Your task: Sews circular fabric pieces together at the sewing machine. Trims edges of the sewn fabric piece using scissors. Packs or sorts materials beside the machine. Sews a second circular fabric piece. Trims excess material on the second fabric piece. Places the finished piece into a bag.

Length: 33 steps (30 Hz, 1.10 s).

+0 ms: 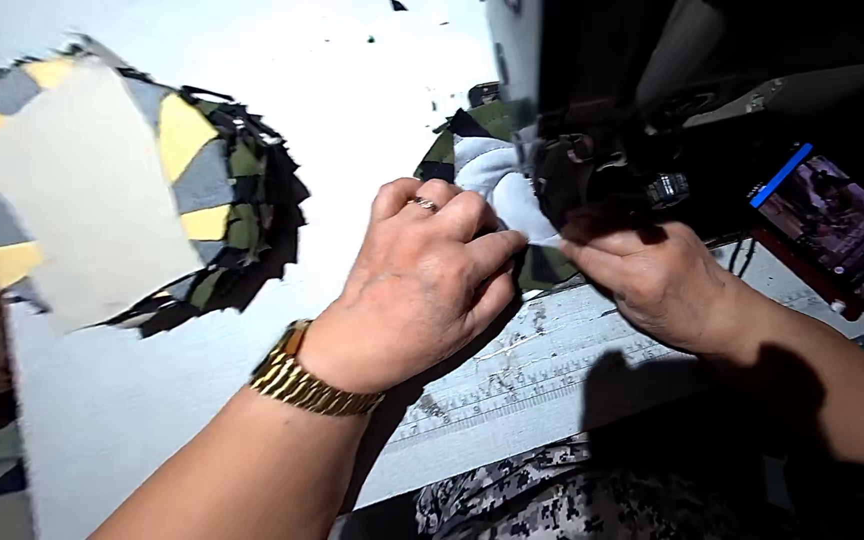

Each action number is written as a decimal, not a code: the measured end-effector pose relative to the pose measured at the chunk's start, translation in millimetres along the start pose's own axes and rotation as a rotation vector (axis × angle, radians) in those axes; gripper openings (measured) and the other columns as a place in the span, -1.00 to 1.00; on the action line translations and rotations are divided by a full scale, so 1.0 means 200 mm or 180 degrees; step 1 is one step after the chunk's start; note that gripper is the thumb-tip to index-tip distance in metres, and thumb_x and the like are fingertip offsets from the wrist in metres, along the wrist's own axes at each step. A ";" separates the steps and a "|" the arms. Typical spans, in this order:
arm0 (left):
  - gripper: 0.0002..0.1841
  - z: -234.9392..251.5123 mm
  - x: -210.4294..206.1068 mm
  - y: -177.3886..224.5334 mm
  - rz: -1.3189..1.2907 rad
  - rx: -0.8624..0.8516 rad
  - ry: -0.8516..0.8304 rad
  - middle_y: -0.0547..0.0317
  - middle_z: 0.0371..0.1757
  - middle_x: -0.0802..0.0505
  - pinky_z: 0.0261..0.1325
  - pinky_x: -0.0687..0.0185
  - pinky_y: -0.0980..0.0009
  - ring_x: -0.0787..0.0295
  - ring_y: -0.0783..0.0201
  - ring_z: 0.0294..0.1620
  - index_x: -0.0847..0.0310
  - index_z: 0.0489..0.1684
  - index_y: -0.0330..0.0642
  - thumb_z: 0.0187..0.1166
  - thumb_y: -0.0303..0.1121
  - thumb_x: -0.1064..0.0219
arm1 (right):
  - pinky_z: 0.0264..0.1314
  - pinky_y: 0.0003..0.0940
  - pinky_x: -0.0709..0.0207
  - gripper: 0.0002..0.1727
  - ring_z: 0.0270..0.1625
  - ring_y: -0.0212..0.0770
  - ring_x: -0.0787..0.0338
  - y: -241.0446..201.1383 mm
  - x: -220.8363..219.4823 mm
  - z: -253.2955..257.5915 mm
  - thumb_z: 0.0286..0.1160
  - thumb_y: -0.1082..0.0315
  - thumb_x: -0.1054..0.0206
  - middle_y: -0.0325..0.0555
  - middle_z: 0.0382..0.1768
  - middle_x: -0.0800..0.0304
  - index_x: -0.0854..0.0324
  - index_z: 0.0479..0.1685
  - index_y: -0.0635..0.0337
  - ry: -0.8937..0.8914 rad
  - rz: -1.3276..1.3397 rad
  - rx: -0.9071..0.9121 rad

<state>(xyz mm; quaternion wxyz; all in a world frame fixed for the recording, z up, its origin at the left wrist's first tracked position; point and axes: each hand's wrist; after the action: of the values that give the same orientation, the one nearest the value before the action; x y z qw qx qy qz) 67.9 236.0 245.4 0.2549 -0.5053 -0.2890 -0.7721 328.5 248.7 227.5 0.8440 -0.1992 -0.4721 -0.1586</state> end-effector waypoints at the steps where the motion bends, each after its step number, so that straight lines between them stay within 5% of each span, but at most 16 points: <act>1: -0.61 0.00 0.00 0.00 0.0031 0.0007 -0.0012 -0.01 -0.08 -0.80 0.35 -0.26 -0.21 -0.65 -0.08 0.10 -0.88 0.07 -0.09 0.61 -0.23 -0.09 | 0.46 -0.10 -0.59 -0.75 0.26 -0.02 -0.82 0.00 0.00 0.00 0.59 0.58 -0.19 0.04 -0.02 -0.90 -0.83 -0.10 0.28 -0.0007 -0.0003 -0.0053; 13: -0.58 0.02 -0.04 0.03 0.0266 0.0110 -0.0008 -0.01 -0.06 -0.76 0.54 -0.08 -0.25 -0.61 -0.11 0.23 -0.85 0.18 -0.09 0.58 -0.23 -0.08 | 0.65 -0.07 -0.42 -0.58 0.50 0.04 -0.68 0.05 0.00 -0.03 0.66 0.58 -0.06 0.09 0.38 -0.76 -0.72 0.34 0.25 -0.0205 -0.0323 -0.0482; 20: -0.57 0.04 -0.04 0.03 0.0291 0.0088 -0.0056 -0.09 -0.01 -0.78 0.68 0.04 -0.33 -0.61 -0.18 0.33 -0.81 0.23 -0.13 0.60 -0.22 -0.08 | 0.63 -0.07 -0.42 -0.57 0.55 0.03 -0.65 0.05 -0.01 -0.02 0.68 0.56 -0.06 0.05 0.44 -0.73 -0.68 0.41 0.21 -0.0267 -0.0487 -0.0546; 33: -0.53 0.05 -0.06 0.01 0.0387 0.0179 0.0019 -0.16 -0.07 -0.76 0.60 -0.02 -0.40 -0.66 -0.23 0.17 -0.77 0.29 -0.19 0.62 -0.22 -0.02 | 0.71 -0.07 -0.29 -0.48 0.62 0.02 -0.56 0.07 0.02 0.01 0.63 0.60 -0.07 0.00 0.55 -0.63 -0.62 0.53 0.12 -0.0386 -0.0578 -0.0735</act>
<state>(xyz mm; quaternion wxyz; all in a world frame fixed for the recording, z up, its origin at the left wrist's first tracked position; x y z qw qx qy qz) 79.5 243.2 238.3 0.3163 -0.5123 -0.2786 -0.7483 335.0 261.9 228.9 0.7676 -0.2607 -0.5169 -0.2751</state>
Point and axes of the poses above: each hand's wrist, its own z-axis towards the middle knuckle, its own x-axis out of the back of the hand, y = z × x
